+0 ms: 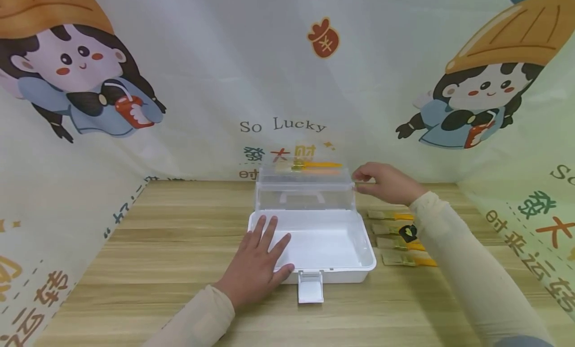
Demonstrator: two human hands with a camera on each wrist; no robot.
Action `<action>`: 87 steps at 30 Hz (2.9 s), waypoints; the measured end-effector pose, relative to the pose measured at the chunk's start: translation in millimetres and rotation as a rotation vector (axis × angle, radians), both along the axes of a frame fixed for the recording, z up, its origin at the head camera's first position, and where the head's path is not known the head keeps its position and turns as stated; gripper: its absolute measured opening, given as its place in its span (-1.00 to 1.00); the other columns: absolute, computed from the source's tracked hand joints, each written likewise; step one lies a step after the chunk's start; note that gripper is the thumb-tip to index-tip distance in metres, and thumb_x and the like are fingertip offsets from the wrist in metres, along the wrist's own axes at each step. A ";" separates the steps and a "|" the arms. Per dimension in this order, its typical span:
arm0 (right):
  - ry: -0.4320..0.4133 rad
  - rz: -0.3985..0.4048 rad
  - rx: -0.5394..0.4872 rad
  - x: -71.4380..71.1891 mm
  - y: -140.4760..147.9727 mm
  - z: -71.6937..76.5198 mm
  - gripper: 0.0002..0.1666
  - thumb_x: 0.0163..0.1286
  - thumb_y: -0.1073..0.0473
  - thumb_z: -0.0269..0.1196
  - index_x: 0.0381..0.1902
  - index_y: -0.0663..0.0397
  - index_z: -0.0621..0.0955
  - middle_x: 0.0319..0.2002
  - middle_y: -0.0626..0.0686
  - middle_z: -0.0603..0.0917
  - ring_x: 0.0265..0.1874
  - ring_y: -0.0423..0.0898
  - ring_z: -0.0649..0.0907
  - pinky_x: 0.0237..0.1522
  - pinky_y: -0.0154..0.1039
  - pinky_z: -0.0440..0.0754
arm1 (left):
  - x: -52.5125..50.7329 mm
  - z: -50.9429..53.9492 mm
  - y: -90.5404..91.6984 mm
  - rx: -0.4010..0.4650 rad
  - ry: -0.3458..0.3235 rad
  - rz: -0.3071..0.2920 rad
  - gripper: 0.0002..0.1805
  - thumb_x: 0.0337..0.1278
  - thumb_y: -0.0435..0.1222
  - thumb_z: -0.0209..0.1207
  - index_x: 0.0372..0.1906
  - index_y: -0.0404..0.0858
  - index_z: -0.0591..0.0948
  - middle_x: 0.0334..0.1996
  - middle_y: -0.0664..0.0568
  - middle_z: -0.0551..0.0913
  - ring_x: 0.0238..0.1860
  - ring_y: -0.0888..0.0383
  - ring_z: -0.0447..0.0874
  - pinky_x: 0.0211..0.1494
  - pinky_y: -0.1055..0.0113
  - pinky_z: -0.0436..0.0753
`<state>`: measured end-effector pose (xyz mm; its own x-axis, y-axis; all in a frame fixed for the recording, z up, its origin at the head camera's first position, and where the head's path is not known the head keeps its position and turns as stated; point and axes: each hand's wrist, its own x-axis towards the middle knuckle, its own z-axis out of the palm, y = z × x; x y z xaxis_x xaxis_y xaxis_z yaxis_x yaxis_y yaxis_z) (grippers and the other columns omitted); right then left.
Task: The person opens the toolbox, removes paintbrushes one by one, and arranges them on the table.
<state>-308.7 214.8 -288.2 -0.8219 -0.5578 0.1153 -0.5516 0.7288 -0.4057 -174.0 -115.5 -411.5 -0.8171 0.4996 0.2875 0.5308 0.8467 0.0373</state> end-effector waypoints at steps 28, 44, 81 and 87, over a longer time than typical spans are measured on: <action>-0.009 0.019 0.081 -88.3 -117.5 -18.3 -0.66 0.40 0.09 0.26 0.04 0.16 0.64 -0.09 0.06 0.69 -0.09 -0.01 0.61 0.08 -0.04 0.51 | -1.3 -1.5 -0.5 0.002 0.038 -0.021 -0.29 0.41 0.20 -0.09 0.47 -0.13 0.37 0.55 -0.27 0.00 0.55 -0.25 -0.21 0.40 -0.23 0.17; 0.023 0.012 0.083 -89.2 -124.0 -34.4 -0.68 0.37 0.13 0.21 -0.01 0.20 0.65 -0.10 0.11 0.69 -0.08 0.03 0.61 0.09 -0.06 0.50 | -0.3 -1.0 -0.7 -0.007 0.034 -0.004 -0.28 0.41 0.21 -0.10 0.46 -0.13 0.37 0.55 -0.27 -0.02 0.55 -0.25 -0.24 0.41 -0.23 0.15; -0.021 -0.038 0.038 -86.8 -122.4 -40.1 -0.70 0.36 0.08 0.27 -0.03 0.12 0.63 -0.15 0.04 0.65 -0.17 -0.03 0.56 -0.02 -0.11 0.51 | 0.3 -1.7 -1.2 0.026 0.037 -0.014 -0.30 0.42 0.19 -0.08 0.46 -0.13 0.38 0.55 -0.26 -0.01 0.55 -0.24 -0.24 0.41 -0.23 0.16; -0.060 -0.059 -0.008 -86.5 -121.9 -40.5 -0.73 0.35 0.12 0.26 -0.04 0.10 0.63 -0.17 0.02 0.66 -0.20 -0.04 0.57 -0.05 -0.12 0.52 | 0.5 -2.3 -1.5 0.030 0.053 -0.019 -0.30 0.42 0.19 -0.10 0.45 -0.14 0.39 0.54 -0.27 0.02 0.55 -0.25 -0.21 0.40 -0.24 0.17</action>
